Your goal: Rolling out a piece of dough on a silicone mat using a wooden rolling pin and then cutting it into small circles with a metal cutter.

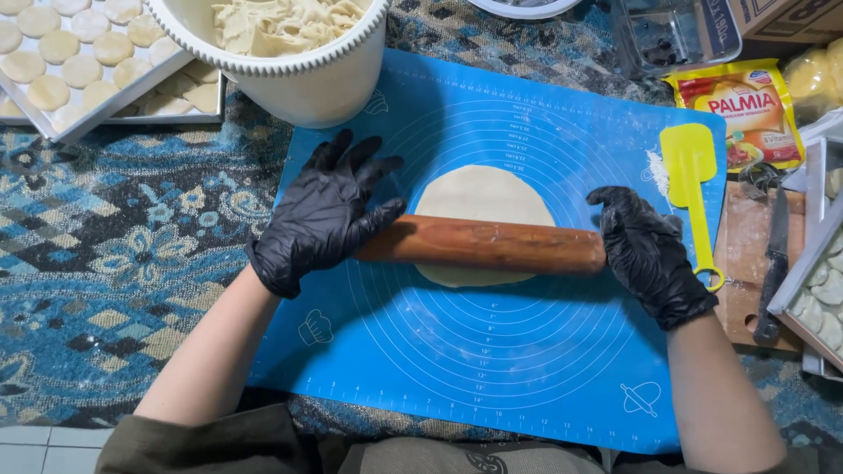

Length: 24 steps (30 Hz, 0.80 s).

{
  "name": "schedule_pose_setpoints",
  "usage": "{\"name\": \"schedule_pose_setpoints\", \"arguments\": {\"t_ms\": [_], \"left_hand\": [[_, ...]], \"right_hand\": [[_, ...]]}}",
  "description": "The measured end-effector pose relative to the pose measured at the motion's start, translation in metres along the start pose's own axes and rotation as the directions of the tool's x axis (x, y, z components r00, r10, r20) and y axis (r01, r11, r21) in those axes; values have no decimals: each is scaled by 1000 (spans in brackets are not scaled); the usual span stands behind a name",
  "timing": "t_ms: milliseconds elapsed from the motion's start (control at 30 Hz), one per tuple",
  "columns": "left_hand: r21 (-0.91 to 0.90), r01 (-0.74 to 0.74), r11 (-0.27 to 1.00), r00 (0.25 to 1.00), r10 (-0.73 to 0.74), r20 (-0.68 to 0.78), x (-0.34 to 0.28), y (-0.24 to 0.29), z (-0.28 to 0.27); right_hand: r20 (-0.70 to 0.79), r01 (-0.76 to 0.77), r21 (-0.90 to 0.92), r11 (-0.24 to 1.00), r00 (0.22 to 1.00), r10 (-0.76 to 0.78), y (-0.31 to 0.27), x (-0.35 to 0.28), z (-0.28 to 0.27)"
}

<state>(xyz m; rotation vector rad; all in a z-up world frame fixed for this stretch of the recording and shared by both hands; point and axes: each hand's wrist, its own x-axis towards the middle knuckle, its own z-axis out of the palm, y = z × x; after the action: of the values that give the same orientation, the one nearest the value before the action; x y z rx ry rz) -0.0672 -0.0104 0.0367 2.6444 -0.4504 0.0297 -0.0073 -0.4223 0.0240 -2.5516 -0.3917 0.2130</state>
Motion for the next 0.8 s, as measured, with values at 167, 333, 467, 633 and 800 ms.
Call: {"name": "schedule_pose_setpoints", "arguments": {"t_ms": [167,333,467,633,800], "left_hand": [[8,-52,999,985,53,-166,-4,3,0],[-53,24,998,983,-33,-181,24,-22,8],[-128,34,991,993,-48,-108,41,-20,-6],[-186,64,980,989,-87,-119,56,-31,-3],[274,-127,954,916,218,-336,58,-38,-1]], "right_hand": [[-40,94,-142,985,994,-101,23,2,9],[-82,-248,-332,910,969,234,166,87,65],[-89,-149,-531,834,989,120,113,89,53],[-70,-187,-479,858,982,175,70,97,37],[-172,-264,-364,893,961,215,31,103,16]]}}
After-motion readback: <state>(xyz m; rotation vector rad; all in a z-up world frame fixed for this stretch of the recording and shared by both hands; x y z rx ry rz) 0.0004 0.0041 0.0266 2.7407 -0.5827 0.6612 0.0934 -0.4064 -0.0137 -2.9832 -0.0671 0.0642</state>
